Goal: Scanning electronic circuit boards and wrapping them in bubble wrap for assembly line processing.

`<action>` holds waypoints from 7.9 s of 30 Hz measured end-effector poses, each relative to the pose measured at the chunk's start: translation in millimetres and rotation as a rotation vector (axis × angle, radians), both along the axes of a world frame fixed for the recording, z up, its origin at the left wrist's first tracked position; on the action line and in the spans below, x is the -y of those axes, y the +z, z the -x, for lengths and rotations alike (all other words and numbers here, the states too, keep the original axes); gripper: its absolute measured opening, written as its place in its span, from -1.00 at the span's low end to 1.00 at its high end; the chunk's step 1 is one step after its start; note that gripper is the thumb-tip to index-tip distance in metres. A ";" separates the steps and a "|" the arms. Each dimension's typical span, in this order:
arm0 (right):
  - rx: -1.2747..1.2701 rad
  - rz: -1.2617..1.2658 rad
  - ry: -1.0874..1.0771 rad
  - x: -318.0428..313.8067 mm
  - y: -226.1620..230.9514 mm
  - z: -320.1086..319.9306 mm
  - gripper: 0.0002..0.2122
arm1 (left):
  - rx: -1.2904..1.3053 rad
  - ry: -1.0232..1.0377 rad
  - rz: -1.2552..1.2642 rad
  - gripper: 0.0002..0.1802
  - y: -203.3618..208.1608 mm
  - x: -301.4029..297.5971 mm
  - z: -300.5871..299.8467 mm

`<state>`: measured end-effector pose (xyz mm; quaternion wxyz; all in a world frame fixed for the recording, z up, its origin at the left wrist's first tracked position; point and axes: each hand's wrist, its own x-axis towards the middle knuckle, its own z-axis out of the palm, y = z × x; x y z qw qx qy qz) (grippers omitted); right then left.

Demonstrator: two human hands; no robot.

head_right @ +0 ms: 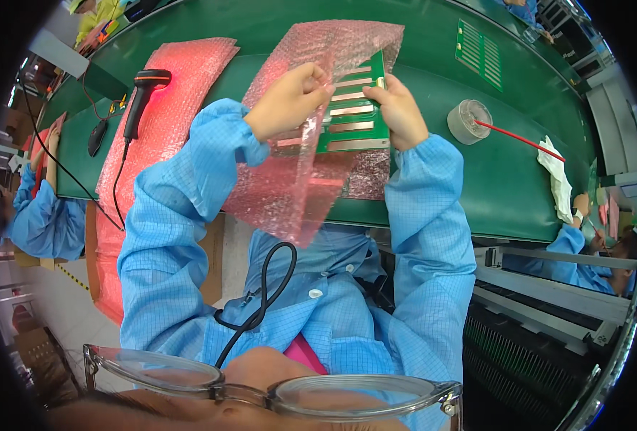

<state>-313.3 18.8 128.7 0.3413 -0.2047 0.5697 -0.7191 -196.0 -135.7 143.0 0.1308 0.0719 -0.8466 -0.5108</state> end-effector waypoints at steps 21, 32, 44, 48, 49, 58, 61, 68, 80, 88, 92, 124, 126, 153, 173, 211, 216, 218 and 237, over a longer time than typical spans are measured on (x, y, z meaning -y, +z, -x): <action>-0.413 -0.378 0.677 1.1 -63.2 -92.6 -0.45 | 0.186 0.382 -0.171 -0.52 -56.2 119.7 -121.7; -0.264 -0.117 0.617 -5.2 -78.2 -103.8 -0.38 | -0.181 0.279 -0.615 -0.63 -73.7 96.1 -116.6; -0.632 -0.382 0.706 -14.6 -64.3 -103.4 -0.60 | -0.224 0.157 -0.896 -0.70 -29.5 116.5 -97.1; -0.454 -0.141 0.425 -27.8 -21.0 -87.4 -0.66 | -0.201 0.152 -0.869 -0.66 -33.1 121.8 -98.0; -0.356 -0.141 0.201 -26.2 -19.6 -77.2 -0.69 | -0.233 0.151 -0.857 -0.64 -28.5 116.8 -101.9; -0.029 -0.129 0.046 21.7 -11.7 -22.8 -0.67 | -0.231 0.143 -0.898 -0.57 -31.7 119.4 -96.7; -0.072 -0.147 0.077 42.7 2.2 -22.9 -0.74 | -0.231 0.131 -0.859 -0.56 -34.2 123.7 -95.0; 0.038 -0.088 0.156 51.3 -12.7 -6.3 -0.82 | 0.035 -0.051 -0.546 -0.64 -28.6 145.1 -106.9; 0.121 0.013 0.051 20.1 -74.7 29.9 -0.78 | -0.090 -0.189 -0.441 -0.74 -52.3 147.4 -124.6; -0.336 -0.100 0.658 33.3 -31.7 37.4 -0.89 | 0.184 0.026 -0.598 -0.77 -53.4 127.9 -113.5; -0.007 -0.095 0.366 28.7 -19.6 12.4 -0.71 | 0.193 -0.090 -0.494 -0.58 -70.9 126.3 -121.1; -0.315 -0.337 0.549 -67.3 -33.0 -97.8 -0.35 | 0.170 0.059 -0.929 -0.36 -90.0 6.8 -245.9; -0.306 -0.364 0.521 -74.1 -32.0 -104.6 -0.42 | 0.209 0.056 -0.905 -0.44 -82.0 5.6 -249.8; -1.948 -0.132 -0.397 -21.1 -13.5 28.5 -0.91 | -0.883 -0.241 1.281 -0.88 -43.2 115.1 -53.9; -1.822 -0.272 -0.235 -20.5 -46.6 24.4 -0.88 | -0.680 -0.349 0.941 -0.86 -80.5 127.9 -53.1; -1.339 -0.500 0.135 53.1 -61.5 43.7 -0.59 | -0.038 0.252 0.855 -0.35 -87.5 78.3 20.6; -1.383 -0.604 0.141 38.1 -67.2 60.7 -0.59 | 0.029 0.209 0.768 -0.35 -88.0 84.6 16.2; -1.238 -0.617 0.082 32.5 -74.4 70.1 -0.59 | 0.039 0.191 0.760 -0.35 -87.0 83.9 17.5; -1.180 -0.508 -0.192 21.6 -96.4 103.7 -0.66 | -0.749 -1.221 -1.417 -0.42 93.4 -70.3 -112.0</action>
